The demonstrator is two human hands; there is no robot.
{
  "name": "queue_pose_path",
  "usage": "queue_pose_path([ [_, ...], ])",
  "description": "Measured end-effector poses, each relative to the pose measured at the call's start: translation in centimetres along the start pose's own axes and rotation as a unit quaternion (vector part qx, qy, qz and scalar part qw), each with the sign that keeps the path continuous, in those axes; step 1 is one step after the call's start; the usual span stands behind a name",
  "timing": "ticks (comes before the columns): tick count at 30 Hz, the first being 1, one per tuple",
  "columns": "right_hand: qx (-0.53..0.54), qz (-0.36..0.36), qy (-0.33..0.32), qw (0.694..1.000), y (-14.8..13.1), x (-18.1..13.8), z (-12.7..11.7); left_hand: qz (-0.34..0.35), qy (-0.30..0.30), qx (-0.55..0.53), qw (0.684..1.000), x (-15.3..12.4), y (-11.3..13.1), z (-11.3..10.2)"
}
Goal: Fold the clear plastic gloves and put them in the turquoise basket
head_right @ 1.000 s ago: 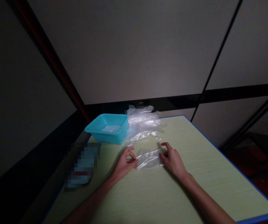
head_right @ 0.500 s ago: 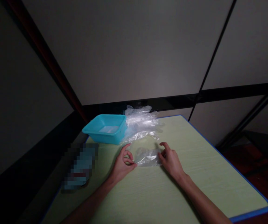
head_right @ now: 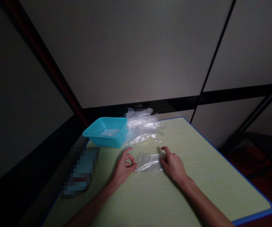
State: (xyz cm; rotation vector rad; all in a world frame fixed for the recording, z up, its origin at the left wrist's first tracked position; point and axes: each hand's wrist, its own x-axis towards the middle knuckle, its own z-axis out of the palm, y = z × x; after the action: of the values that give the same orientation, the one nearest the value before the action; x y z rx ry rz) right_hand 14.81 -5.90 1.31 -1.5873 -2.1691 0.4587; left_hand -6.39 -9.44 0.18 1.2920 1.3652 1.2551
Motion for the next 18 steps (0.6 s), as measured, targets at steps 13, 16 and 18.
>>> queue_pose_path([
  [13, -0.063, -0.233, -0.002, 0.97, -0.3, -0.7, 0.5, -0.011, -0.003, -0.036, 0.999, 0.1, 0.0, 0.0],
  [16, -0.131, -0.257, -0.024, 0.957, 0.0, -0.9, 1.5, -0.004, -0.003, 0.004, 1.0, -0.1, 0.2, 0.0],
  [18, -0.154, -0.262, -0.029, 0.952, 0.2, -0.9, 2.0, 0.003, 0.004, 0.036, 0.999, -0.2, 0.3, 0.1],
])
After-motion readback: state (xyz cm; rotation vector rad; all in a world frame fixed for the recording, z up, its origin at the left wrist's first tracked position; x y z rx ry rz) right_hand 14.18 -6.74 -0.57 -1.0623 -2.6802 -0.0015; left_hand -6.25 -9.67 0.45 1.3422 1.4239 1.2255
